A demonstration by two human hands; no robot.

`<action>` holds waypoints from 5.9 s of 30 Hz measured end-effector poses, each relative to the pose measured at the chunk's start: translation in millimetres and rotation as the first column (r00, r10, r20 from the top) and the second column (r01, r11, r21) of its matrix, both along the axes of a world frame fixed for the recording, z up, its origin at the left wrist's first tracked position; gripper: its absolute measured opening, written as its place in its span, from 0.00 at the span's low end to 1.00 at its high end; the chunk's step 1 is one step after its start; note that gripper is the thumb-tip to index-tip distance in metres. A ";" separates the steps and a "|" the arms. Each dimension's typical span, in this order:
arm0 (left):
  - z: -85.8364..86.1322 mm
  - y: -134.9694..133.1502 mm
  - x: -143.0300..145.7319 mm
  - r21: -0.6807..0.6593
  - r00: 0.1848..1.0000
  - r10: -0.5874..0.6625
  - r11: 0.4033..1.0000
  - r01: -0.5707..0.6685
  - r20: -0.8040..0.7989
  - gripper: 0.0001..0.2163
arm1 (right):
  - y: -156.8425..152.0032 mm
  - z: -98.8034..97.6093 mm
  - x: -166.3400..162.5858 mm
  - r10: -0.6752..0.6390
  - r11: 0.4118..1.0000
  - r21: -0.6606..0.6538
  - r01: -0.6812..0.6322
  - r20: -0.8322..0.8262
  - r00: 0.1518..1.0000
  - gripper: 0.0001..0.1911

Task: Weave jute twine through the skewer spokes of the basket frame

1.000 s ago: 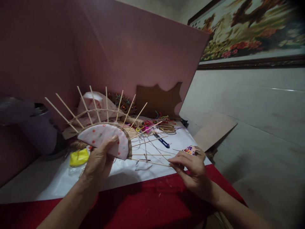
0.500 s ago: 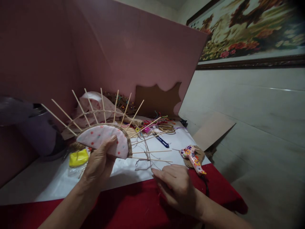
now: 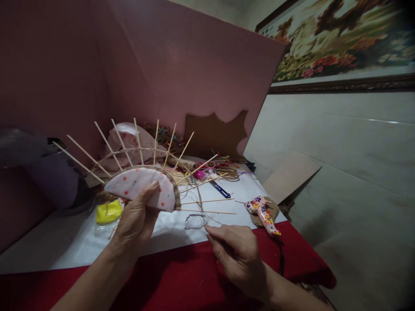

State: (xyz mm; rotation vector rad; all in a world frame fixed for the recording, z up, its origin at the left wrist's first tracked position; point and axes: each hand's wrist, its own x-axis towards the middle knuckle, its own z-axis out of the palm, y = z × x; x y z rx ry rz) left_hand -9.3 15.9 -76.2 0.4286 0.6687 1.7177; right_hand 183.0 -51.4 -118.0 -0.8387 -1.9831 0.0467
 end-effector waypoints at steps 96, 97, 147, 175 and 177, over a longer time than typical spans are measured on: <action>-0.2 -7.0 41.3 -0.006 0.998 0.055 0.998 -0.055 -0.003 0.08 | 7.6 -2.3 -10.3 -0.129 0.714 -0.447 -0.539 -0.840 0.526 0.10; -0.3 -8.0 41.3 -0.002 0.998 0.055 0.998 -0.055 -0.003 0.08 | 7.4 -2.6 -11.7 -0.143 0.715 -0.453 -0.532 -0.840 0.523 0.12; -16.6 -34.1 60.4 -0.066 0.854 -0.505 0.863 0.501 -0.122 0.08 | 0.9 1.5 -28.1 -0.237 0.792 -0.409 -0.453 -0.890 0.389 0.10; -19.4 -30.2 54.5 -0.100 0.882 -0.456 0.889 0.447 -0.121 0.09 | 4.0 -17.6 -23.1 -0.260 0.784 -0.478 -0.395 -0.832 0.490 0.10; -18.9 -29.9 55.2 -0.105 0.886 -0.449 0.893 0.439 -0.116 0.10 | 4.5 -17.3 -22.2 -0.263 0.790 -0.481 -0.381 -0.826 0.498 0.10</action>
